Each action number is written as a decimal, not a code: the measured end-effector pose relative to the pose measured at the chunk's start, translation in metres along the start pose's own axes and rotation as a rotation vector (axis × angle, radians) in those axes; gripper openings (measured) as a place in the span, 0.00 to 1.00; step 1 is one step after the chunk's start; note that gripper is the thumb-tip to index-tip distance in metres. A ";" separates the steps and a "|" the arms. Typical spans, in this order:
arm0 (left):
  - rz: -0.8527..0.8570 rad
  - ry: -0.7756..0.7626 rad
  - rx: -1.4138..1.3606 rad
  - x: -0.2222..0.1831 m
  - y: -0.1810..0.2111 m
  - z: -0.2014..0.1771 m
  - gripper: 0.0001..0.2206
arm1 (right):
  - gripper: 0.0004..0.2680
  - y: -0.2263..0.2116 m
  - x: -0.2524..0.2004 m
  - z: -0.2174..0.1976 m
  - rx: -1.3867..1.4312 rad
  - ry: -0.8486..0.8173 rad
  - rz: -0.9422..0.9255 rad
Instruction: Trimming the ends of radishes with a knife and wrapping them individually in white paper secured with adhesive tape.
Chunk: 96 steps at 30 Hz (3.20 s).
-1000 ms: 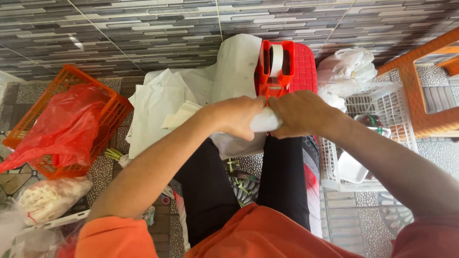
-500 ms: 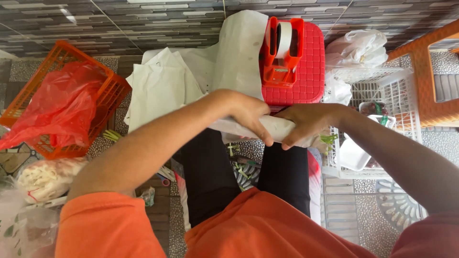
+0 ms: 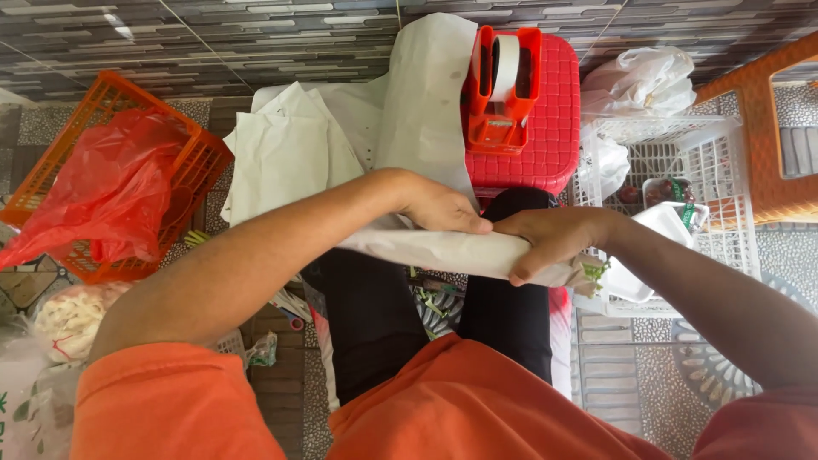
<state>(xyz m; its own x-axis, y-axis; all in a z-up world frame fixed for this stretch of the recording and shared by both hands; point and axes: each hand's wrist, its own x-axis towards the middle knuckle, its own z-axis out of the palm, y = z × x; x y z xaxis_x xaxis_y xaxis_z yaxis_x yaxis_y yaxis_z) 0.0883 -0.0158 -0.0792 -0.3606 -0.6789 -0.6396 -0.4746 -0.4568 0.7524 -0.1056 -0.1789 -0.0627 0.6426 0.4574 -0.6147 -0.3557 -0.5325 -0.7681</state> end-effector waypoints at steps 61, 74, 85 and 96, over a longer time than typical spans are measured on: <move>0.481 0.745 -1.489 0.101 0.017 0.074 0.09 | 0.21 0.026 -0.069 0.020 0.811 0.502 -0.413; 0.449 0.751 -1.556 0.061 0.027 0.083 0.16 | 0.27 0.045 -0.131 -0.031 0.155 0.617 0.579; 0.565 0.700 -1.592 0.013 0.047 0.044 0.11 | 0.26 0.029 -0.109 -0.065 -0.190 0.329 0.759; 0.398 0.864 -1.475 0.021 0.043 0.048 0.13 | 0.12 0.041 0.017 -0.077 0.242 0.154 0.257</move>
<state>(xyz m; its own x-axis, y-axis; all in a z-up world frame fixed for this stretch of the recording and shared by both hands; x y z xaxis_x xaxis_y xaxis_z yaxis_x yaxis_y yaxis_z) 0.0219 -0.0226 -0.0678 0.4610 -0.7286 -0.5066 0.7653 0.0374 0.6426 -0.0575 -0.2480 -0.0910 0.5995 0.2086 -0.7727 -0.6568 -0.4235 -0.6239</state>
